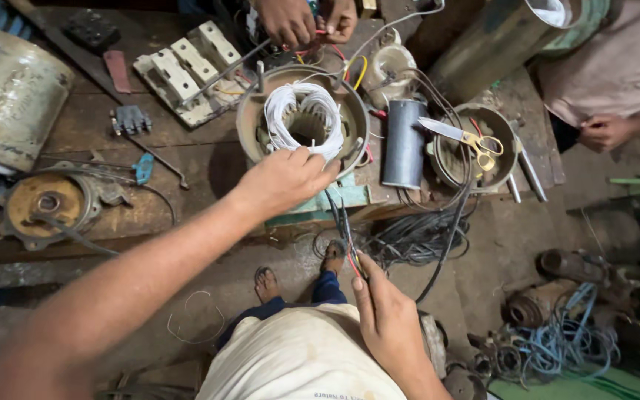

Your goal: The person strips insulation from several wires using pliers and a knife, then twists the exposed ends together. They wrap the connections with black electrical tape and place the finished assembly into a cylindrical component on the workbench.

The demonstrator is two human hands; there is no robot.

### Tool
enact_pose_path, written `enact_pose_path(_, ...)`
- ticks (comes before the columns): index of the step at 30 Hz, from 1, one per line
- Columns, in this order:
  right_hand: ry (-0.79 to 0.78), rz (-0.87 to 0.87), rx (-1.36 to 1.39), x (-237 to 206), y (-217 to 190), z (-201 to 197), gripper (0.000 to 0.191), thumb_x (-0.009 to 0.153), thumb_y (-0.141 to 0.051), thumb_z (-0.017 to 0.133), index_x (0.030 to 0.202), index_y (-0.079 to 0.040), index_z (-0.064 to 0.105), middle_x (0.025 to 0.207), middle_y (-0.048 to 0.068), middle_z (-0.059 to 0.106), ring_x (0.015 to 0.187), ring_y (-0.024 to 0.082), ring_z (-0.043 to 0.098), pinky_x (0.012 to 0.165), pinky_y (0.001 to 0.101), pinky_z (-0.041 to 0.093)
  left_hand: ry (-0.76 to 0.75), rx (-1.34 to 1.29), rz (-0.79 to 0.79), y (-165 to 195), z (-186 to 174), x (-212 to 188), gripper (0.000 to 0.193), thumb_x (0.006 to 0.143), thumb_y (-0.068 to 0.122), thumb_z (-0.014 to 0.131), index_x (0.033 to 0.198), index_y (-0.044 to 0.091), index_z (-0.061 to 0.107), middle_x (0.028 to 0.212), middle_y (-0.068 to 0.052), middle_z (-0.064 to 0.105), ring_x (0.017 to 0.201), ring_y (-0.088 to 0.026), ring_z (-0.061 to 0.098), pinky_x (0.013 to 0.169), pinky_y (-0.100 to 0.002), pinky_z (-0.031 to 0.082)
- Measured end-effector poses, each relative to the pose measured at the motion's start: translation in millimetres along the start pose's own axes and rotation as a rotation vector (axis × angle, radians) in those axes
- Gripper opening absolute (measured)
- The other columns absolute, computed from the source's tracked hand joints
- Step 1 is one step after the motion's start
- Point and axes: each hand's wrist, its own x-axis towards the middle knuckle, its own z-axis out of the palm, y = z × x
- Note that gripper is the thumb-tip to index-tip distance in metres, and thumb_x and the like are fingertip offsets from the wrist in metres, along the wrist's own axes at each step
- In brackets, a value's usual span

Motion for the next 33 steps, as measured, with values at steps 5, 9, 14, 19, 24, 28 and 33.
enact_pose_path(5,0.066,-0.109,-0.021,-1,-7,2,0.036,0.101,-0.019,0.060,0.134,-0.005,0.060,0.108,0.023,0.073,0.094,0.038,0.074,0.078,0.0396,0.058,0.019,0.073,0.185,-11,-8,5,0.022,0.085,0.024,0.060,0.103,0.014,0.069,0.092,0.001,0.057,0.091,-0.015,0.058,0.076,-0.031,0.050)
enact_pose_path(9,0.048,0.008,-0.007,-5,-3,4,0.036,0.096,-0.014,0.063,0.131,-0.004,0.060,0.100,0.018,0.074,0.080,0.031,0.076,0.070,0.0377,0.058,0.036,-0.136,0.256,-19,-7,14,0.015,0.081,0.023,0.061,0.096,0.019,0.064,0.097,0.002,0.058,0.092,-0.015,0.059,0.070,-0.030,0.049)
enact_pose_path(14,0.112,-0.152,-0.050,-9,10,8,0.019,0.094,-0.008,0.068,0.113,-0.005,0.065,0.091,0.014,0.073,0.078,0.026,0.077,0.065,0.0359,0.058,-0.002,-0.221,0.362,-38,7,20,0.007,0.082,0.023,0.061,0.089,0.020,0.060,0.087,0.003,0.054,0.082,-0.015,0.060,0.063,-0.030,0.050)
enact_pose_path(19,0.184,-0.164,-0.006,-11,17,17,0.011,0.095,-0.007,0.065,0.105,-0.004,0.061,0.088,0.010,0.075,0.064,0.023,0.070,0.057,0.0325,0.055,0.052,-0.196,0.366,-42,15,9,0.005,0.084,0.022,0.061,0.088,0.020,0.058,0.085,0.003,0.054,0.082,-0.015,0.060,0.065,-0.029,0.050)
enact_pose_path(24,0.177,0.134,0.095,-10,9,20,0.014,0.096,-0.008,0.061,0.108,-0.002,0.054,0.086,0.007,0.080,0.045,0.018,0.062,0.046,0.0312,0.050,0.038,-0.162,0.377,-39,18,7,0.012,0.084,0.021,0.060,0.096,0.022,0.063,0.081,0.003,0.054,0.077,-0.013,0.060,0.062,-0.028,0.049)
enact_pose_path(28,0.172,0.034,0.075,-9,-4,13,0.013,0.098,-0.009,0.062,0.108,-0.003,0.054,0.088,0.008,0.079,0.052,0.018,0.064,0.052,0.0305,0.052,0.098,-0.170,0.392,-39,14,12,0.009,0.083,0.022,0.060,0.091,0.022,0.063,0.082,0.004,0.054,0.077,-0.014,0.059,0.065,-0.029,0.047)
enact_pose_path(33,0.126,-0.068,0.058,-9,-11,5,0.013,0.098,-0.008,0.062,0.108,-0.002,0.055,0.092,0.010,0.079,0.061,0.018,0.068,0.057,0.0297,0.055,0.078,-0.123,0.390,-41,16,14,0.006,0.083,0.026,0.061,0.081,0.022,0.057,0.082,0.003,0.053,0.081,-0.016,0.058,0.067,-0.032,0.045)
